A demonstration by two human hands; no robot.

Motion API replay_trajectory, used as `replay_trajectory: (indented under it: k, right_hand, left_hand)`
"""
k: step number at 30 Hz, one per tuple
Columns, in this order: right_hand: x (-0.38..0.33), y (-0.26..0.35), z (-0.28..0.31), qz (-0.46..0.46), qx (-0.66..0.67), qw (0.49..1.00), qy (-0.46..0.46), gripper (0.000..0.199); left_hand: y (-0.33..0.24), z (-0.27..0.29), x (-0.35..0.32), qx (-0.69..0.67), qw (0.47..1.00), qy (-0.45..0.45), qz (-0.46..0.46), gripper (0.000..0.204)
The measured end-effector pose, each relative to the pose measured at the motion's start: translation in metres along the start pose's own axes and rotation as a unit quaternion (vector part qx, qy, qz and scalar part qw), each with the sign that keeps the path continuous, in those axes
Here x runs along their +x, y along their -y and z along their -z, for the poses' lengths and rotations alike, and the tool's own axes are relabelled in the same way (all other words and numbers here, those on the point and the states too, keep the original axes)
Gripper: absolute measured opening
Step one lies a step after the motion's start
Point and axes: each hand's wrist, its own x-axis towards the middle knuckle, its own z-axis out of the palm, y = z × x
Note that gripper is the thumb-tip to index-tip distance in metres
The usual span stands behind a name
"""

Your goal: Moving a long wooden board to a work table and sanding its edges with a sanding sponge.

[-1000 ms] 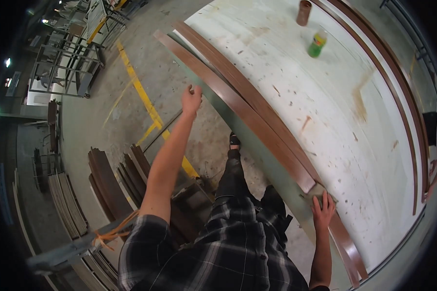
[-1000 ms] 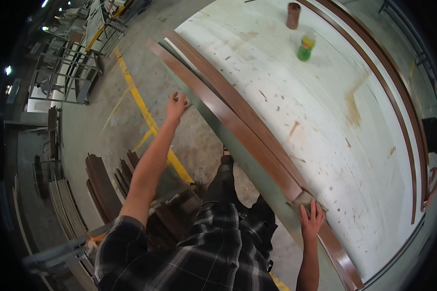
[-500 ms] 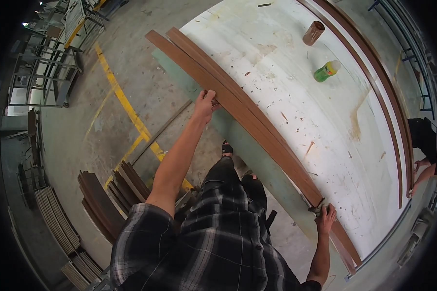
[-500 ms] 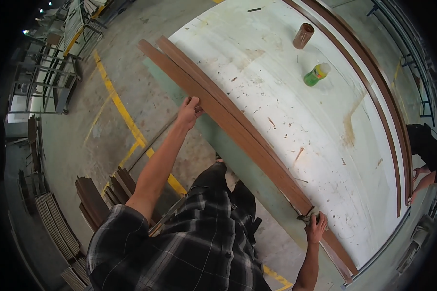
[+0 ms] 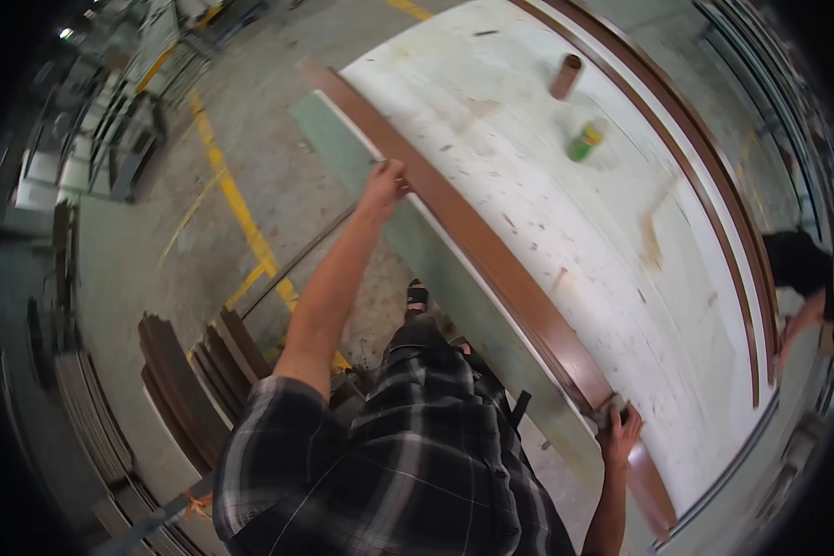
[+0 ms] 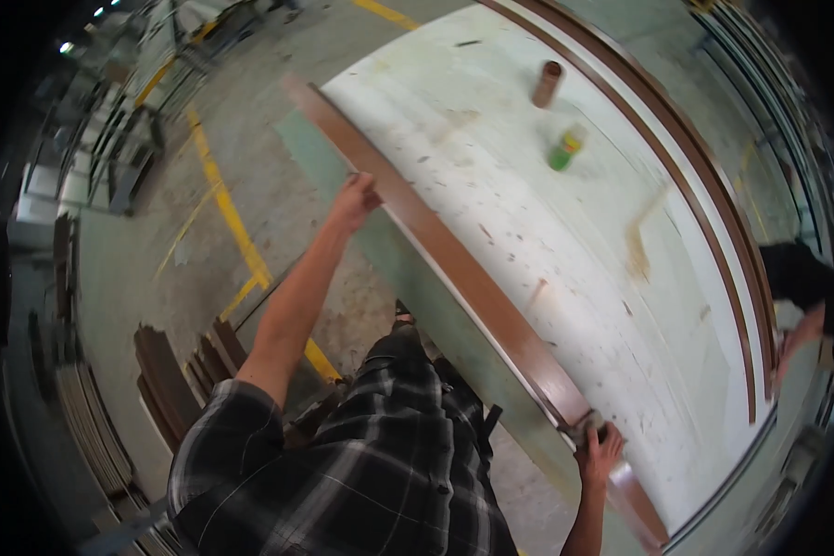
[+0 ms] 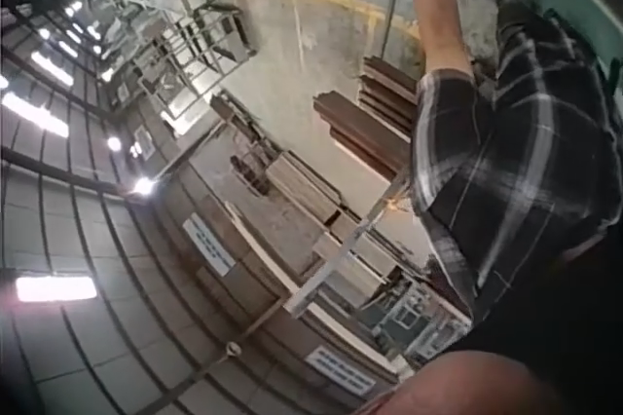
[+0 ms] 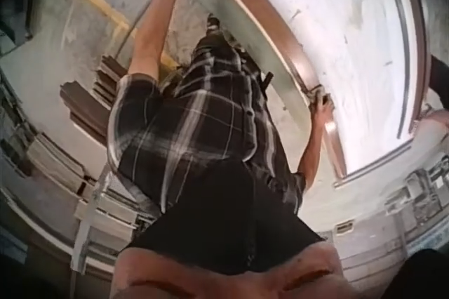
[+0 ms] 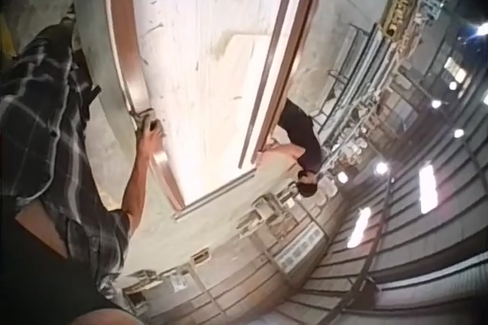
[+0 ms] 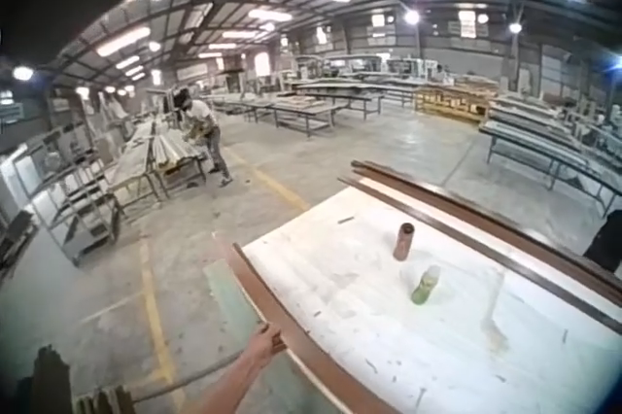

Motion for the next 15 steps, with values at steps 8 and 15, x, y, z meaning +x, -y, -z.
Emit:
replay_trajectory:
  k: [8, 15]
  right_hand:
    - [0.011, -0.005, -0.014, -0.013, 0.024, 0.997, 0.072, 0.057]
    - [-0.007, -0.001, -0.045, -0.036, 0.049, 0.994, 0.093, 0.064]
  left_hand:
    - [0.008, 0.077, 0.04, 0.05, 0.994, 0.082, 0.053, 0.038]
    - [0.016, 0.088, 0.077, 0.051, 0.99, 0.11, 0.077, 0.032]
